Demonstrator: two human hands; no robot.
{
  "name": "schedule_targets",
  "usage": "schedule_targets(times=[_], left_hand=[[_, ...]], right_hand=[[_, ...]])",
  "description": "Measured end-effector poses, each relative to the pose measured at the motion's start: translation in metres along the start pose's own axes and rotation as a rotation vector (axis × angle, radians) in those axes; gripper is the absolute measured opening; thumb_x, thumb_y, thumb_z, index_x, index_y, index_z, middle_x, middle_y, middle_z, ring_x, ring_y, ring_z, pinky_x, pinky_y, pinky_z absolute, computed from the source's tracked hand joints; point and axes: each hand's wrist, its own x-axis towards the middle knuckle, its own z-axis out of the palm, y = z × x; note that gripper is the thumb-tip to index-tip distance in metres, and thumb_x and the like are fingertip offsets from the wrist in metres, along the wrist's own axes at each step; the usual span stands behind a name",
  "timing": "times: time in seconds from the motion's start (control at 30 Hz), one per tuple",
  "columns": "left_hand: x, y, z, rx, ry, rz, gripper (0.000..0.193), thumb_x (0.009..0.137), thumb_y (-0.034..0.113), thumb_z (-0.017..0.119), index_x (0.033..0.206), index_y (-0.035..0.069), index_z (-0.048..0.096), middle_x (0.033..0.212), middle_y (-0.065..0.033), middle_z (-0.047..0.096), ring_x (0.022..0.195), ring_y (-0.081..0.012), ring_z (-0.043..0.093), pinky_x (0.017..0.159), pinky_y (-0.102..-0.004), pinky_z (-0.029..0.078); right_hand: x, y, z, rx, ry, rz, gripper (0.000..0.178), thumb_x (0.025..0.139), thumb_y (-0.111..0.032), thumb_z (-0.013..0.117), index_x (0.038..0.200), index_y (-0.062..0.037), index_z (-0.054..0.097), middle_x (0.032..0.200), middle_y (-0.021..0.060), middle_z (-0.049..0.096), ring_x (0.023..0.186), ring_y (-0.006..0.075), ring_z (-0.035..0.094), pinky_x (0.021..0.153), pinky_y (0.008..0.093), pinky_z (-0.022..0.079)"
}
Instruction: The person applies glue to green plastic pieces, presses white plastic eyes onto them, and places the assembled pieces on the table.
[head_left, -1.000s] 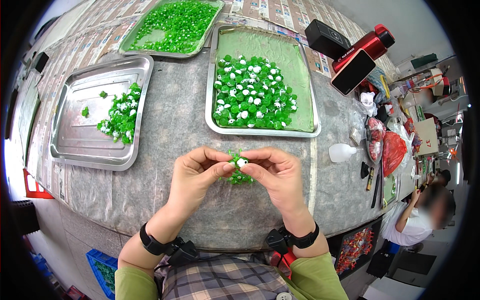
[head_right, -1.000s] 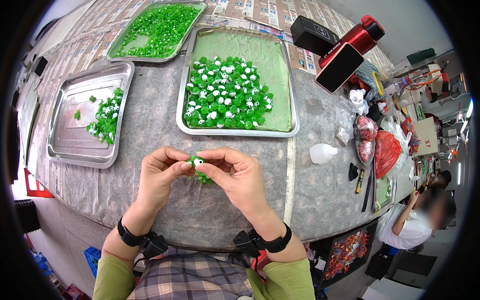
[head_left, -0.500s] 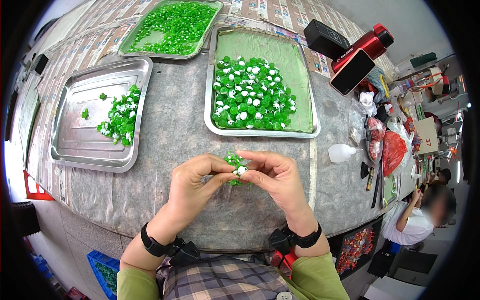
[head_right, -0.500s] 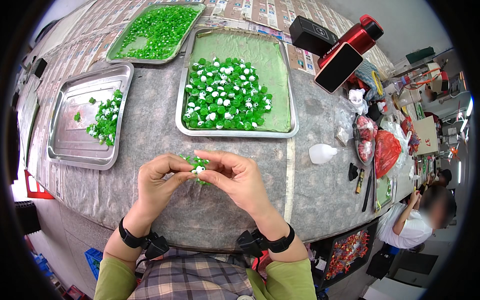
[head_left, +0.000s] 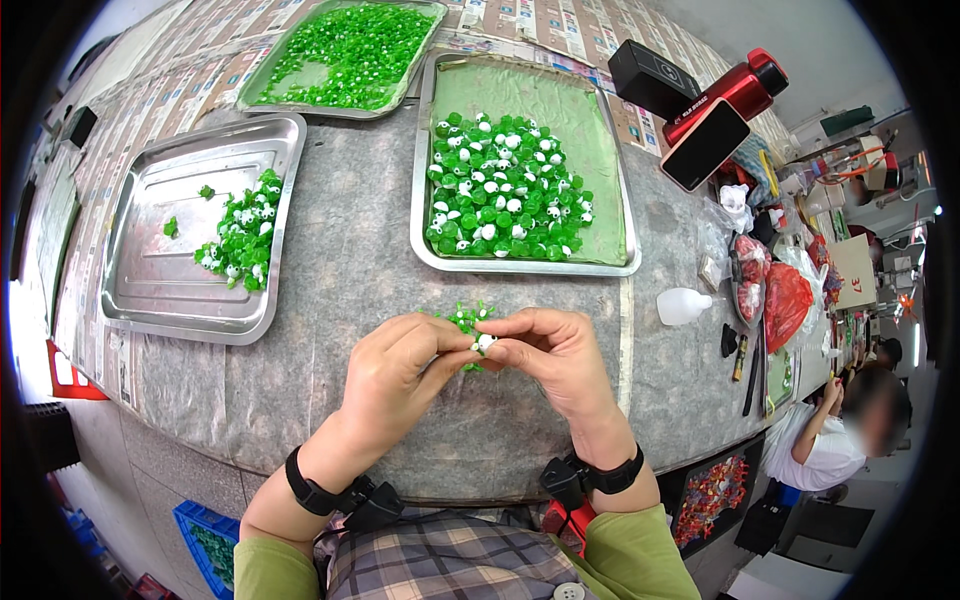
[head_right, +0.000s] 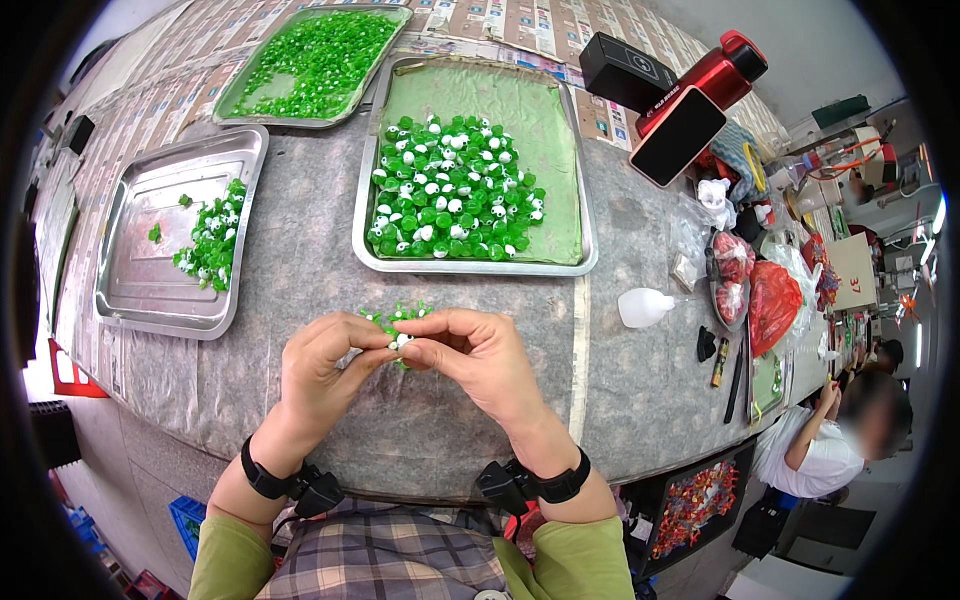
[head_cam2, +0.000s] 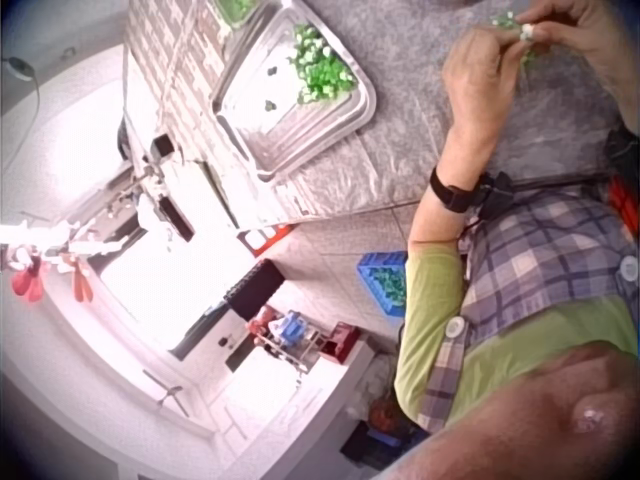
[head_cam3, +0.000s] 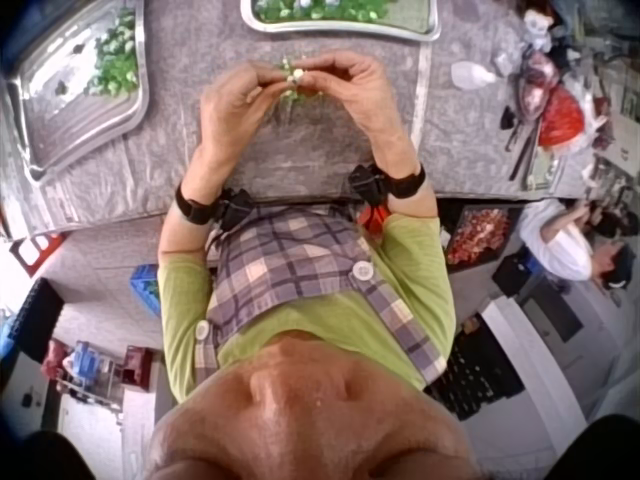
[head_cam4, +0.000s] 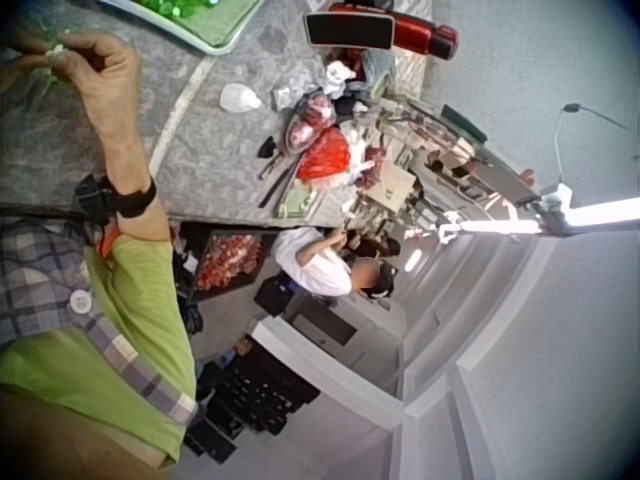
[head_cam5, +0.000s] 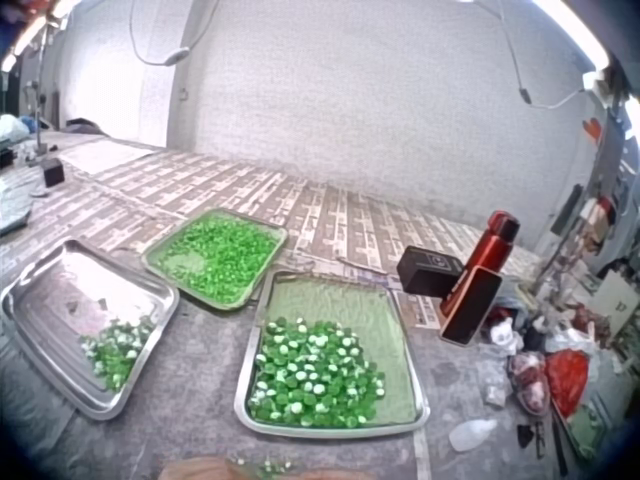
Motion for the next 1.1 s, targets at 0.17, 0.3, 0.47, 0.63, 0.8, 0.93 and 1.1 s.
schedule_targets(times=[0.17, 0.3, 0.47, 0.63, 0.8, 0.93, 1.1], left_hand=[[0.0, 0.0, 0.001, 0.011, 0.011, -0.05, 0.013, 0.063, 0.002, 0.067, 0.073, 0.003, 0.057, 0.07, -0.008, 0.059, 0.064, -0.0219, 0.058, 0.056, -0.0288, 0.045], [0.006, -0.007, -0.011, 0.014, 0.098, -0.115, 0.012, 0.065, 0.001, 0.066, 0.074, 0.002, 0.058, 0.07, -0.0072, 0.059, 0.064, -0.0182, 0.057, 0.057, -0.0265, 0.044], [0.009, -0.034, -0.062, 0.204, 0.602, -0.203, 0.014, 0.072, 0.001, 0.063, 0.085, 0.002, 0.057, 0.087, -0.0049, 0.056, 0.085, -0.0126, 0.053, 0.072, -0.0254, 0.042], [0.013, -0.031, -0.063, 0.414, 0.77, -0.14, 0.031, 0.077, 0.003, 0.059, 0.107, 0.003, 0.05, 0.103, -0.0065, 0.052, 0.099, -0.0149, 0.048, 0.089, -0.0295, 0.036], [0.014, -0.016, -0.03, 0.139, 0.379, -0.061, 0.023, 0.07, 0.0, 0.061, 0.093, 0.002, 0.056, 0.088, -0.0076, 0.057, 0.082, -0.018, 0.054, 0.074, -0.0269, 0.043], [0.011, -0.005, -0.018, 0.077, -0.111, -0.112, 0.017, 0.068, 0.0, 0.061, 0.084, 0.005, 0.061, 0.077, -0.0072, 0.057, 0.072, -0.0223, 0.056, 0.065, -0.0281, 0.045], [0.007, -0.002, -0.007, 0.054, -0.245, -0.062, 0.021, 0.068, 0.004, 0.061, 0.088, 0.01, 0.063, 0.079, -0.0061, 0.058, 0.074, -0.0227, 0.056, 0.066, -0.0308, 0.046]], right_hand=[[0.003, 0.002, 0.003, -0.034, 0.039, 0.004, 0.02, 0.079, -0.004, 0.057, 0.098, 0.0007, 0.059, 0.082, 0.006, 0.062, 0.074, 0.0096, 0.058, 0.067, 0.0194, 0.048], [0.008, -0.007, 0.001, -0.033, 0.143, -0.092, 0.014, 0.079, -0.005, 0.057, 0.091, 0.0006, 0.06, 0.078, 0.0049, 0.062, 0.07, 0.0091, 0.058, 0.062, 0.0189, 0.046], [0.004, -0.014, -0.028, -0.737, 0.148, 0.028, 0.01, 0.072, -0.012, 0.062, 0.077, -0.0038, 0.059, 0.073, 0.0046, 0.06, 0.063, 0.0105, 0.056, 0.056, 0.0242, 0.042], [0.004, -0.004, -0.033, -1.117, 0.018, -0.084, 0.011, 0.068, -0.011, 0.064, 0.075, -0.0036, 0.058, 0.067, 0.0045, 0.054, 0.06, 0.0144, 0.053, 0.054, 0.0259, 0.041], [0.003, -0.002, -0.026, -1.255, 0.002, -0.159, 0.011, 0.067, -0.011, 0.063, 0.071, -0.0031, 0.056, 0.067, 0.0065, 0.05, 0.065, 0.02, 0.053, 0.059, 0.0304, 0.043], [0.004, 0.001, -0.023, -1.306, -0.017, -0.206, 0.011, 0.067, -0.011, 0.062, 0.07, -0.0027, 0.056, 0.067, 0.0072, 0.05, 0.065, 0.0203, 0.053, 0.06, 0.0307, 0.043], [0.004, -0.004, -0.024, -1.121, -0.041, -0.112, 0.01, 0.066, -0.01, 0.061, 0.071, -0.0023, 0.056, 0.069, 0.008, 0.052, 0.068, 0.0226, 0.054, 0.064, 0.0317, 0.043]])
